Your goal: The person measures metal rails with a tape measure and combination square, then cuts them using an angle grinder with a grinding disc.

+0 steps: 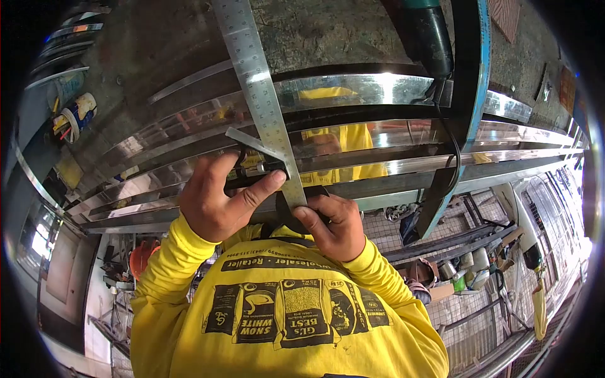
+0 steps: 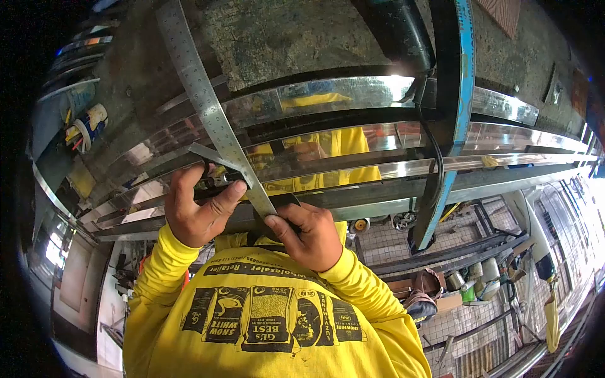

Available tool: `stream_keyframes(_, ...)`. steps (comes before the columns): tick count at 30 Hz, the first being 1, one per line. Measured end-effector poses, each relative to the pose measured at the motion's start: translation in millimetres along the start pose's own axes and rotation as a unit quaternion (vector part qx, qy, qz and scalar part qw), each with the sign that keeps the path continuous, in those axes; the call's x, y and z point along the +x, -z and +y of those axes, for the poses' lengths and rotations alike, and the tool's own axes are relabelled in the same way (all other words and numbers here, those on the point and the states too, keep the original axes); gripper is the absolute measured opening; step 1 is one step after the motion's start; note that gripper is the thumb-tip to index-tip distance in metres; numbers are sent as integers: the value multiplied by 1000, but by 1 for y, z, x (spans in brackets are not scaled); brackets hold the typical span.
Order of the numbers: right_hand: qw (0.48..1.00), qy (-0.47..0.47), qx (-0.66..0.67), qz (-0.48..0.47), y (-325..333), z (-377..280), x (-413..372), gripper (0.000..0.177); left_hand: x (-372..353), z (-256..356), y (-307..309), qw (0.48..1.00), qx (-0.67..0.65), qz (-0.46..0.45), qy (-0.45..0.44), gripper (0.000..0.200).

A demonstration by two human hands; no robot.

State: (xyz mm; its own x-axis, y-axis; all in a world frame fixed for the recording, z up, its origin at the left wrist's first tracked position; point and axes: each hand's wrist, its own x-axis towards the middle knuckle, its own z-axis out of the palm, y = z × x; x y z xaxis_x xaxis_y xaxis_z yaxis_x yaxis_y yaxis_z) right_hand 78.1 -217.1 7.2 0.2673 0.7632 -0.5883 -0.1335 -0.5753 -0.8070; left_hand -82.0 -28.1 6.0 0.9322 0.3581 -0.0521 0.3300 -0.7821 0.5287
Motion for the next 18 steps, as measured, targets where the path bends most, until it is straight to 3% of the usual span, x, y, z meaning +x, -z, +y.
stream_keyframes(2, 1000, 4, 1, 2, 0, -1, 0, 13, 3, 1, -1, 1000, 19, 17, 2, 49)
stream_keyframes(9, 1000, -8, -16, -23, 3, 1, -1, 11, 3, 1, -1, 1000, 23, 15, 0, 49)
stream_keyframes(12, 1000, -23, -7, 0, 11, -13, -11, 35, 3, 0, -3, 999, 19, 26, -3, 49)
stream_keyframes(15, 989, 17, -64, 131, 26, -22, -40, 63, 1, 0, -2, 1000, 16, 17, -6, 55)
stream_keyframes(16, 988, 37, 2, 151, 28, -25, -48, 69, -1, 0, -1, 1000, 8, 7, -3, 61)
stream_keyframes(18, 977, 71, -31, 200, 29, -38, -48, 61, -2, 0, -2, 1000, 7, 9, -5, 62)
